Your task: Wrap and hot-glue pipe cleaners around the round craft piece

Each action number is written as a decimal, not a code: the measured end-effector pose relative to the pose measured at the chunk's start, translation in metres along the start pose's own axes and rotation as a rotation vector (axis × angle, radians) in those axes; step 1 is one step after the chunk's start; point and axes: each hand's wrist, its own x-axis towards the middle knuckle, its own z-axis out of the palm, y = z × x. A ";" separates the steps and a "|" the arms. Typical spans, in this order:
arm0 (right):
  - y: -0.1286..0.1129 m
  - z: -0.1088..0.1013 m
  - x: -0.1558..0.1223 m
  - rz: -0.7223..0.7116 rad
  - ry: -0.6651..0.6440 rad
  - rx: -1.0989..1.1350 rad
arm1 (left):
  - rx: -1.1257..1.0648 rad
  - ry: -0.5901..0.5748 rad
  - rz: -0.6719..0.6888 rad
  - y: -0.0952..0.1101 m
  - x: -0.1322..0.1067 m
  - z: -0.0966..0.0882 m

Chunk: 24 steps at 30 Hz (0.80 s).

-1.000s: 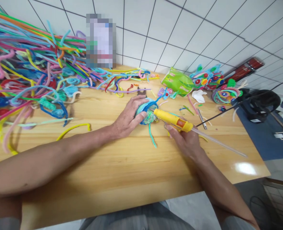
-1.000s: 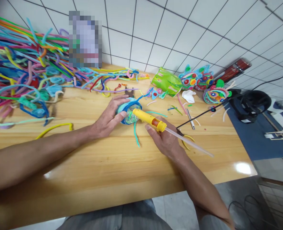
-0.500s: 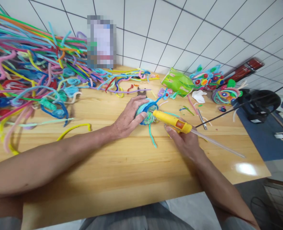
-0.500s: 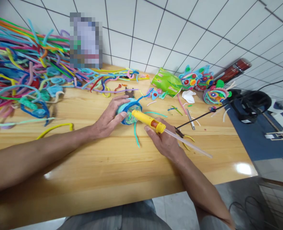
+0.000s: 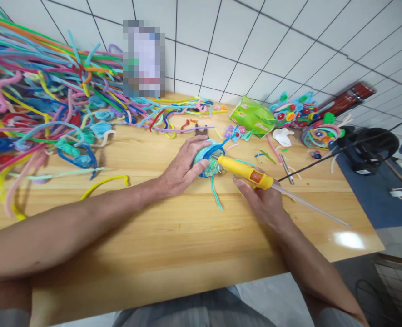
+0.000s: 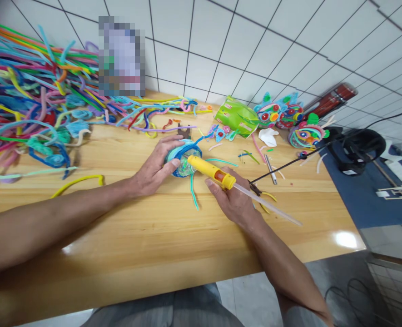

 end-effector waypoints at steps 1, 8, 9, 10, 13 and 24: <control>-0.001 0.000 0.000 -0.009 0.004 0.000 | 0.001 0.000 -0.002 0.000 0.000 0.000; -0.001 -0.001 0.000 -0.034 0.031 -0.029 | 0.001 -0.003 -0.015 0.000 0.000 0.000; 0.001 -0.001 0.000 -0.024 0.037 -0.020 | 0.001 -0.003 -0.015 0.000 0.000 0.000; 0.002 -0.001 0.000 -0.011 0.040 -0.008 | 0.002 -0.004 -0.015 0.001 0.000 0.000; 0.002 -0.001 0.000 0.002 0.035 0.011 | 0.009 -0.007 -0.011 0.001 0.000 -0.001; 0.001 -0.002 0.002 0.004 0.038 -0.008 | 0.014 -0.007 -0.017 0.001 0.000 -0.001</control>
